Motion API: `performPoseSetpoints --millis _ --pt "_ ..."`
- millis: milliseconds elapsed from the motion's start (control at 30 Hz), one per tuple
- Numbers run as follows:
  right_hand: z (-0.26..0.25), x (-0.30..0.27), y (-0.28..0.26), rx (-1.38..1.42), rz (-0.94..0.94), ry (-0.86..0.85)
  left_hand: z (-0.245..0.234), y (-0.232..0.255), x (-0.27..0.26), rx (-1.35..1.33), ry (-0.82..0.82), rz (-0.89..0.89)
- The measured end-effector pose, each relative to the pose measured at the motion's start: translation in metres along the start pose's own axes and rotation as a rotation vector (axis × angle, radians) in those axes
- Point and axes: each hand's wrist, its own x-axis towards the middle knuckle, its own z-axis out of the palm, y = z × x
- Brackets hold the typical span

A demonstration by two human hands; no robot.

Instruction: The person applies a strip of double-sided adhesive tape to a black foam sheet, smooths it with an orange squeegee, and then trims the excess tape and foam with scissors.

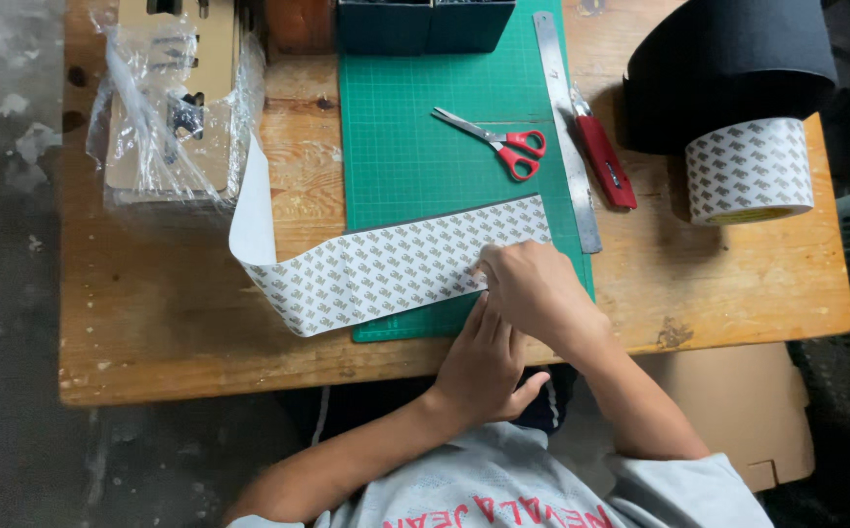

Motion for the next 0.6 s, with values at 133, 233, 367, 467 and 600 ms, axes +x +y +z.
performPoseSetpoints --millis 133,233,367,467,600 --pt "0.011 -0.02 0.006 0.061 -0.037 0.049 -0.017 0.003 0.005 0.131 -0.105 -0.015" --pt "0.01 -0.019 0.003 0.171 -0.026 0.073 -0.014 0.002 0.004 0.027 -0.058 -0.023" --pt "-0.002 0.0 -0.001 0.154 -0.061 0.068 -0.011 0.001 0.003 -0.04 -0.091 -0.014" --pt "-0.002 0.022 -0.004 0.168 -0.126 0.102 -0.012 0.002 0.002 -0.07 -0.074 -0.026" --pt "-0.004 0.044 -0.013 0.085 -0.065 0.107 -0.009 -0.001 0.009 -0.087 0.128 0.003"
